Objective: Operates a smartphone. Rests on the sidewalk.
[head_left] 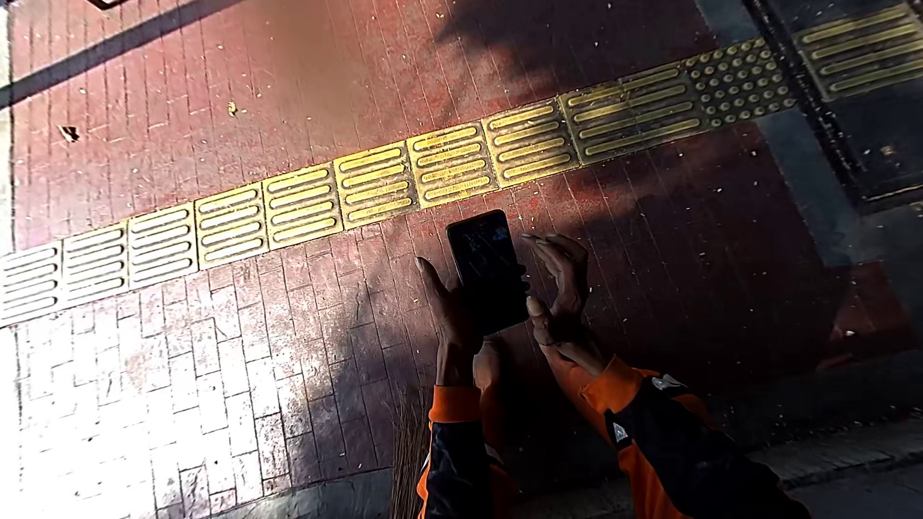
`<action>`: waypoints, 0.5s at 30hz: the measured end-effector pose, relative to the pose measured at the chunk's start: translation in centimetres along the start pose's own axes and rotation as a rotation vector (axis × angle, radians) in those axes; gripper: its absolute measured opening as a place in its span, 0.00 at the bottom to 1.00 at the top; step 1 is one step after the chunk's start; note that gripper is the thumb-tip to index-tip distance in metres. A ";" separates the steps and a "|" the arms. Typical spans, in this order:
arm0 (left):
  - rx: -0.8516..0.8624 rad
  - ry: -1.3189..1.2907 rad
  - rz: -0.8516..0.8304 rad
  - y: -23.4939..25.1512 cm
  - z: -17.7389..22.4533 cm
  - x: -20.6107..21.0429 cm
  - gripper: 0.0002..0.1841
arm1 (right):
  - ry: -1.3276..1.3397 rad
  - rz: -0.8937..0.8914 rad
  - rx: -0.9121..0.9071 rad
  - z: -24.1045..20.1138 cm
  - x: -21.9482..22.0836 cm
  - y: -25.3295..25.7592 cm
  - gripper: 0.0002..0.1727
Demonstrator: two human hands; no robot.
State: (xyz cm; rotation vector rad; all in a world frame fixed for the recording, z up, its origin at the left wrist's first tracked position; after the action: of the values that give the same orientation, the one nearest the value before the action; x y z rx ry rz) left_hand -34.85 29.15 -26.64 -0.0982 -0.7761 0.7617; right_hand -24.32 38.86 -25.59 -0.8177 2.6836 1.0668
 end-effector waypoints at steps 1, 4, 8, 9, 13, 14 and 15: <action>-0.001 0.002 0.009 0.0 0.1 0.0 0.65 | -0.002 0.000 -0.001 0.0 0.0 0.0 0.46; 0.004 0.005 0.026 -0.1 0.2 0.1 0.64 | -0.007 -0.004 0.002 0.0 0.0 0.0 0.47; 0.003 0.008 0.052 -0.1 0.1 -0.1 0.64 | -0.012 0.003 -0.002 0.0 0.0 0.0 0.47; -0.002 0.002 0.056 0.0 0.0 -0.2 0.64 | -0.012 0.005 -0.004 0.0 0.0 0.0 0.47; -0.005 -0.002 0.027 0.0 -0.1 -0.2 0.66 | -0.008 0.001 -0.009 -0.1 0.0 0.0 0.47; -0.005 -0.002 0.027 0.1 -0.1 -0.3 0.66 | -0.008 0.003 -0.011 -0.1 0.0 0.0 0.47; -0.006 -0.001 0.025 0.1 -0.1 -0.3 0.66 | -0.011 0.006 -0.010 -0.1 0.0 0.0 0.47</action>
State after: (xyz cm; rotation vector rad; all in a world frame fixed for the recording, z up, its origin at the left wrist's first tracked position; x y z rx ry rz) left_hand -34.98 29.02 -26.96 -0.1129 -0.7792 0.7838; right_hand -24.33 38.78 -25.51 -0.8034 2.6752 1.0836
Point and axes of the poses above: each hand's wrist, its own y-axis towards the middle knuckle, its own x-axis out of the palm, z = x × y, the point moved 5 cm from there along y, towards the middle knuckle, and after that the axes turned 3 degrees about -z, right-handed, at the moved point
